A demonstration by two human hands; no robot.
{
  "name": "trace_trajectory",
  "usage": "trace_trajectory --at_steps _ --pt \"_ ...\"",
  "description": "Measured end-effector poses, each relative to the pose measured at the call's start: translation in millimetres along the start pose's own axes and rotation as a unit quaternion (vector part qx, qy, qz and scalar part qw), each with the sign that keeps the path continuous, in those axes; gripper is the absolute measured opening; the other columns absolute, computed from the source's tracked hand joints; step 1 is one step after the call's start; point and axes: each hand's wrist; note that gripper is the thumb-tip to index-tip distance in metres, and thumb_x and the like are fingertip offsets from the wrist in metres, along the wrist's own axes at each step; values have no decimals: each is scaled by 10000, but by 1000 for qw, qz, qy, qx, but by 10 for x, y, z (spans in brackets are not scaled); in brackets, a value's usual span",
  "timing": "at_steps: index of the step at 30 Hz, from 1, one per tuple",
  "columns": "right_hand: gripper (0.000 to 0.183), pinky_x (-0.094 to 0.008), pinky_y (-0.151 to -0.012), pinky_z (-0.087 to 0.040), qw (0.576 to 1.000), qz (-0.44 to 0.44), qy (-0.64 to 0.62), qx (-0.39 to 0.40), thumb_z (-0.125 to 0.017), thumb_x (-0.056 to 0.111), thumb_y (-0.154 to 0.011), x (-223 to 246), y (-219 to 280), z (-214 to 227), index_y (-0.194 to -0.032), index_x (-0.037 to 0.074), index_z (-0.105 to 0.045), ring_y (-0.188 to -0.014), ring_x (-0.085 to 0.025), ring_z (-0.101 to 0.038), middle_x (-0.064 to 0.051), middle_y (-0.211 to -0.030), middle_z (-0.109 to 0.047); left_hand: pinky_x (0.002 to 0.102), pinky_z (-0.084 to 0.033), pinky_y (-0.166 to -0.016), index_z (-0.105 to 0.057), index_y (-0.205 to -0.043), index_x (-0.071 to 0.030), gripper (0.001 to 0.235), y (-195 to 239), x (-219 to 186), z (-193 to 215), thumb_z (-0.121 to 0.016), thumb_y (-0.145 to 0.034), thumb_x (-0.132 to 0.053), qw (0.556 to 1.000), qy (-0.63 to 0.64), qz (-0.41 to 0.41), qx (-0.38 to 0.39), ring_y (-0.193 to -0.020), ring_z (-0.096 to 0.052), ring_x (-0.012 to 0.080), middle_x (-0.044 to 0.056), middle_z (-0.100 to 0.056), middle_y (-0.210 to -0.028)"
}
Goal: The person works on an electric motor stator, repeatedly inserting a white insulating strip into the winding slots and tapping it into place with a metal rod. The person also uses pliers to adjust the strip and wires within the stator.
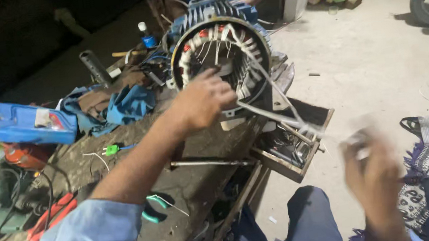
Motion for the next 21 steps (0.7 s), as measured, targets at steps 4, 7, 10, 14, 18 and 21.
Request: trace_trajectory --at_steps 4,7,10,14,18,21 --pt "429 -493 -977 -509 981 115 -65 -139 -707 85 -924 772 -17 -193 -1305 -38 -552 -1164 -323 -578 -249 -1176 -612 491 -497 -665 -702 -1013 -122 169 -255 62 15 -691 -906 -253 978 130 148 72 -741 -678 341 118 -681 -755" --pt "345 -468 -970 -473 958 247 -123 76 -741 178 -906 1521 84 -737 -1225 59 -686 -1090 -340 -637 -140 -1199 -675 488 -500 -653 -724 -1063 -168 136 -536 -136 -219 -726 -933 -209 963 197 139 -119 -776 -693 344 83 -732 -827" --pt "317 -473 -919 -469 923 183 149 305 -724 246 -822 1827 4 -1374 -1119 142 -687 -1045 -340 -636 -121 -1085 -657 458 -521 -692 -690 -1174 -179 608 -516 -456 -461 -700 -570 -111 936 137 303 -116 -784 -701 320 89 -735 -845" --pt "261 -472 -794 -494 948 192 126 222 -720 223 -845 1615 -129 -1758 -1078 110 -683 -940 -354 -659 -136 -1009 -680 421 -498 -915 -672 -1232 -239 495 -345 -541 -532 -690 -773 -53 898 205 339 -193 -1012 -731 244 11 -777 -1031" --pt "211 -471 -669 -519 954 227 28 192 -716 200 -868 1184 344 -1478 -1037 79 -679 -835 -369 -682 -151 -933 -704 461 -433 -1022 -665 -1256 -207 541 -176 -564 -562 -688 -745 -29 876 260 342 -220 -1044 -734 236 30 -781 -1083" --pt "329 -476 -675 -525 952 228 14 204 -645 79 -874 589 322 -1017 -1193 11 -684 -761 -393 -673 -196 -872 -699 456 -436 -1020 -654 -1271 -191 487 -184 -520 -551 -669 -814 -21 865 283 315 -270 -1089 -721 247 46 -769 -1146"
Point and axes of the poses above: each hand's wrist, its own y-axis away from the middle knuckle, its own z-axis out of the back of the hand, x = y × z
